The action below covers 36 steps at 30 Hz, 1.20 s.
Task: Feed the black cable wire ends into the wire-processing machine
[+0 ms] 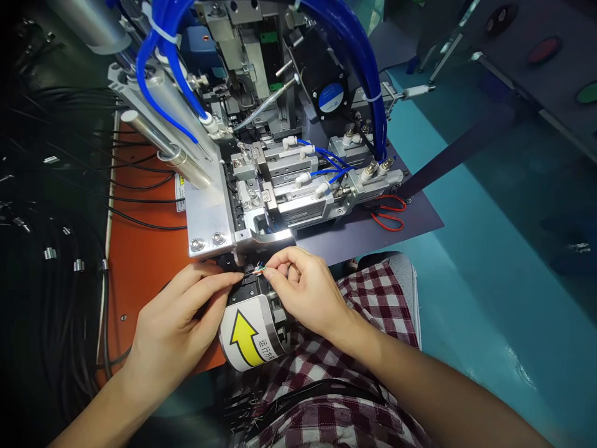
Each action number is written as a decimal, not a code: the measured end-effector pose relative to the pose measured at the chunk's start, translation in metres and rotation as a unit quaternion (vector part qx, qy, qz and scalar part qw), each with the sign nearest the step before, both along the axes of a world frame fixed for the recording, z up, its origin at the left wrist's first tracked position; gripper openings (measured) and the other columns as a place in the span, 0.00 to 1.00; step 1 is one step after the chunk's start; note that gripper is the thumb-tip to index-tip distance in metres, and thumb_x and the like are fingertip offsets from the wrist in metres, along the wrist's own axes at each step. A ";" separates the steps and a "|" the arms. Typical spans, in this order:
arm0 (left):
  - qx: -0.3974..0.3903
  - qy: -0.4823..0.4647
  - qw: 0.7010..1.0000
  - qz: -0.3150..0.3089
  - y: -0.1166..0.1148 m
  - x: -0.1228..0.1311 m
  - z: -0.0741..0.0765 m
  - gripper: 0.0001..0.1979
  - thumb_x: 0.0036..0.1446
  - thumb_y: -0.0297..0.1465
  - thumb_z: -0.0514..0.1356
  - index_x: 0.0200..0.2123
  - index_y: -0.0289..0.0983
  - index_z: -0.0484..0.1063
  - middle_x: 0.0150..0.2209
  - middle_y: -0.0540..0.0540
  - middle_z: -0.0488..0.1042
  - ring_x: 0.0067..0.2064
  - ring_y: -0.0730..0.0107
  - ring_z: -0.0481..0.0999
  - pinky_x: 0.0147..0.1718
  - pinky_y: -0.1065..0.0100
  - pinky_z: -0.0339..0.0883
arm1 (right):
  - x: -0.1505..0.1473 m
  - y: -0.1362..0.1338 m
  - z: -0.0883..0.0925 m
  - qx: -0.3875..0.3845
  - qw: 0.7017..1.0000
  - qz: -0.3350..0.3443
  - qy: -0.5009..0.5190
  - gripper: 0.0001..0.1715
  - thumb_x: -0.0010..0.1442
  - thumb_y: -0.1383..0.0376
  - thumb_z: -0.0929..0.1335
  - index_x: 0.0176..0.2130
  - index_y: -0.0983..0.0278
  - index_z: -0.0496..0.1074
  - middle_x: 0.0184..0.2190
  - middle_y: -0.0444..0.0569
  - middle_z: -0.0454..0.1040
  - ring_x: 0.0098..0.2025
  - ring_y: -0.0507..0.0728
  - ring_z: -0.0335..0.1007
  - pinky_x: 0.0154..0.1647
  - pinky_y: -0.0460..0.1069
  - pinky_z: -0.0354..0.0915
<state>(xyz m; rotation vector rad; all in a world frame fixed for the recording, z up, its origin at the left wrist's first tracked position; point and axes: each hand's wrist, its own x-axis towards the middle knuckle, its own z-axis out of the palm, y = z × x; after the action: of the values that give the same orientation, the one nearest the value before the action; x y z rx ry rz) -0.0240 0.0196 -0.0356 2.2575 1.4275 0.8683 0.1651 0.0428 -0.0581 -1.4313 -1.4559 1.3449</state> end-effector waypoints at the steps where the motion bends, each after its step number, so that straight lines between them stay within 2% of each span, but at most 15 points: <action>1: -0.001 0.001 1.000 0.000 0.000 0.000 0.000 0.11 0.59 0.17 0.57 0.42 0.33 0.74 0.38 0.47 0.72 0.40 0.77 0.72 0.41 0.78 0.66 | 0.000 0.001 0.000 0.006 1.000 0.003 -0.002 0.05 0.58 0.64 0.68 0.33 0.64 0.72 0.26 0.44 0.69 0.24 0.50 0.60 0.24 0.46 0.60; 8: 0.003 0.004 1.000 -0.003 0.000 0.000 0.001 0.11 0.60 0.18 0.56 0.42 0.34 0.74 0.37 0.47 0.71 0.39 0.76 0.72 0.40 0.76 0.66 | -0.001 0.004 0.004 0.025 0.999 0.021 -0.010 0.04 0.59 0.66 0.67 0.32 0.64 0.71 0.25 0.44 0.69 0.24 0.50 0.61 0.25 0.47 0.60; 18: 0.000 0.006 1.000 -0.003 0.000 -0.001 0.000 0.11 0.60 0.18 0.56 0.42 0.33 0.74 0.38 0.47 0.72 0.40 0.77 0.72 0.41 0.77 0.66 | -0.007 0.000 -0.001 0.063 0.998 0.000 -0.002 0.04 0.60 0.67 0.66 0.33 0.64 0.70 0.28 0.45 0.71 0.27 0.52 0.65 0.27 0.47 0.63; 22: 0.004 0.009 1.000 0.000 0.001 -0.001 0.000 0.11 0.60 0.18 0.56 0.42 0.34 0.74 0.37 0.47 0.71 0.39 0.77 0.72 0.39 0.77 0.66 | -0.008 0.000 -0.001 0.019 1.000 -0.018 0.013 0.05 0.60 0.65 0.67 0.32 0.64 0.70 0.28 0.46 0.72 0.28 0.52 0.66 0.28 0.47 0.64; 27: -0.002 0.006 1.000 -0.001 0.001 0.000 0.001 0.11 0.60 0.18 0.55 0.42 0.34 0.74 0.37 0.47 0.71 0.39 0.76 0.72 0.39 0.76 0.67 | -0.004 0.000 0.002 -0.058 0.997 -0.004 0.042 0.06 0.58 0.63 0.68 0.33 0.64 0.72 0.29 0.47 0.72 0.27 0.52 0.66 0.27 0.47 0.64; 36: -0.003 0.004 1.000 -0.001 0.001 0.001 0.001 0.11 0.60 0.17 0.55 0.42 0.34 0.74 0.37 0.47 0.71 0.39 0.76 0.72 0.39 0.76 0.66 | -0.005 0.002 0.003 -0.051 0.997 -0.021 0.046 0.05 0.55 0.64 0.69 0.30 0.65 0.71 0.24 0.44 0.69 0.24 0.50 0.60 0.23 0.46 0.58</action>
<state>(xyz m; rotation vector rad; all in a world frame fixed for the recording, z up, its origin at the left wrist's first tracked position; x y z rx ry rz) -0.0233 0.0207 -0.0347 2.2604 1.4291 0.8523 0.1596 0.0449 -0.0552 -1.4355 -1.3078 1.4566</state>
